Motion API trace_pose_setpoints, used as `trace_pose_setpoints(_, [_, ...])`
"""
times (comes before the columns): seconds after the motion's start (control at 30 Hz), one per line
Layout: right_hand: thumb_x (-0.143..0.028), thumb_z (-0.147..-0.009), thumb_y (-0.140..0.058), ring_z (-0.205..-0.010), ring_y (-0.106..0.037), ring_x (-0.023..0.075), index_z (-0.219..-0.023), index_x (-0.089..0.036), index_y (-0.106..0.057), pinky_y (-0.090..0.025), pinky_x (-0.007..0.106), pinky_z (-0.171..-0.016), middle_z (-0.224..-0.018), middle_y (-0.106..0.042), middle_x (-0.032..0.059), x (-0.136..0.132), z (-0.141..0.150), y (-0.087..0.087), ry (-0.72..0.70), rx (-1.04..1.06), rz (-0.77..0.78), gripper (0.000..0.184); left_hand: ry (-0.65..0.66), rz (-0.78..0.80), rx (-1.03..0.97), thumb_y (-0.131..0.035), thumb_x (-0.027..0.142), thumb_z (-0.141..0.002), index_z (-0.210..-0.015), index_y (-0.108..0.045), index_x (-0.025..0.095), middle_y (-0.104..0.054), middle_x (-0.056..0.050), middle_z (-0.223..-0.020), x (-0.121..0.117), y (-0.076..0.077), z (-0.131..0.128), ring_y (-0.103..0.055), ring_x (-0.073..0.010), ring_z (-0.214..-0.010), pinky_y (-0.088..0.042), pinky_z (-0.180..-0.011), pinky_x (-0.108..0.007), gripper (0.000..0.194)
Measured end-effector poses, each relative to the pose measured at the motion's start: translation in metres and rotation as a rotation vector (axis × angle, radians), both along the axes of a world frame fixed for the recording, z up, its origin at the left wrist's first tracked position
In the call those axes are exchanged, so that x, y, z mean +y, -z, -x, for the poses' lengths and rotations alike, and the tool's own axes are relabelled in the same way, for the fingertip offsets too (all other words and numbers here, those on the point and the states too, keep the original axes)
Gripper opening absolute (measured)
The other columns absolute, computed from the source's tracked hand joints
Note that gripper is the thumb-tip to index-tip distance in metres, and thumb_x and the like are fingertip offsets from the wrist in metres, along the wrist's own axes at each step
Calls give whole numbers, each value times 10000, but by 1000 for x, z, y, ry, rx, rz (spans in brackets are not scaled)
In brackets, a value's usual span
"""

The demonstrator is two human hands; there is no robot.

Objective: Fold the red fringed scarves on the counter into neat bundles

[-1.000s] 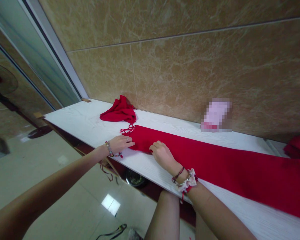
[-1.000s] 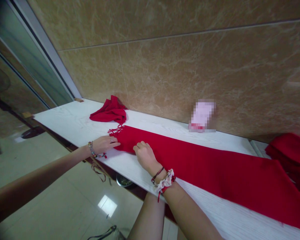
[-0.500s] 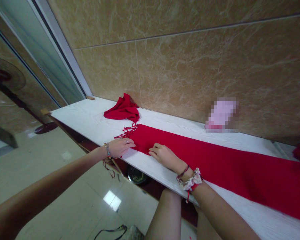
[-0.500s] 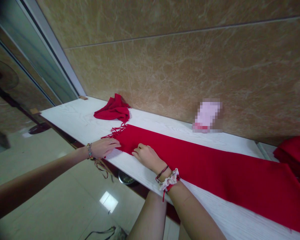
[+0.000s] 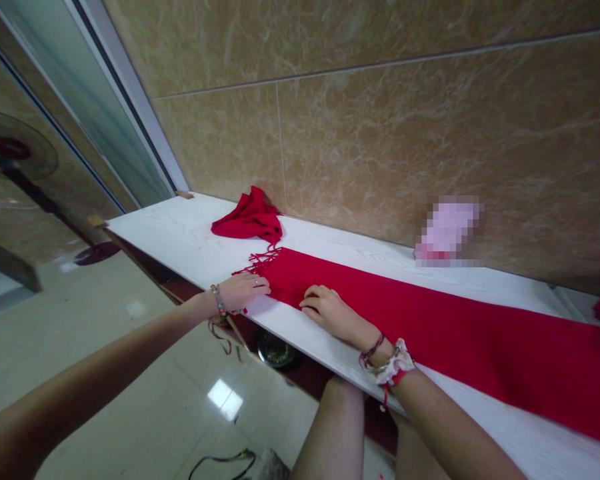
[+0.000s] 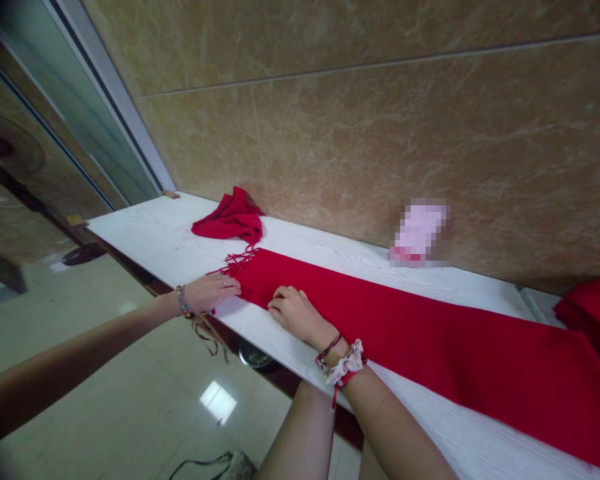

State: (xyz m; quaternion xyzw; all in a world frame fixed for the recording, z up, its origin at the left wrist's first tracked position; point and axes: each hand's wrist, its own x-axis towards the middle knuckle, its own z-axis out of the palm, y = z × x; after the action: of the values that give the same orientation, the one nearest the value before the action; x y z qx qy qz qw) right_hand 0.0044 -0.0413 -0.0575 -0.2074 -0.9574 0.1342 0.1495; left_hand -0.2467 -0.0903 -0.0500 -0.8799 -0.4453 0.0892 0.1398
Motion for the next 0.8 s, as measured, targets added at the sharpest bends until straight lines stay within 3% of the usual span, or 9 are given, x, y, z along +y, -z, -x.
trace_pose_setpoints(0.23, [-156,-855,-396,-932,-503,154,-1000,-154,-620,-378,277,-821,-987,-590,82,15,11,-9,-104,-63,9,266,-4,1,-97,-439,100,-781,-1146,-513,176,-555,-75,-951,-4,2,1,-515,-160,-841,-402,-761,-268,380])
trace_pose_setpoints(0.37, [-98,-804,-447,-941,-518,158,-1011,-134,-619,-378,265,-842,-992,-592,95,23,17,-20,-22,-84,13,272,26,-10,-86,-420,112,-814,-1063,-560,169,-558,-70,-914,3,4,-3,-522,-153,-796,-417,-725,-267,292])
trace_pose_setpoints(0.57, [-99,-800,-461,-882,-533,149,-1012,-141,-625,-394,254,-815,-956,-597,85,24,16,-9,-108,-102,36,271,-19,22,-130,-420,50,-792,-864,-588,134,-574,-60,-848,12,6,-10,-526,-139,-778,-425,-710,-231,202])
trace_pose_setpoints(0.8, [-105,-812,-449,-944,-505,146,-1193,-170,-495,-372,275,-869,-1048,-558,87,28,13,-6,-70,-4,72,389,35,61,-185,-391,29,-783,-981,-580,146,-553,-62,-888,11,8,0,-515,-126,-763,-425,-695,-208,298])
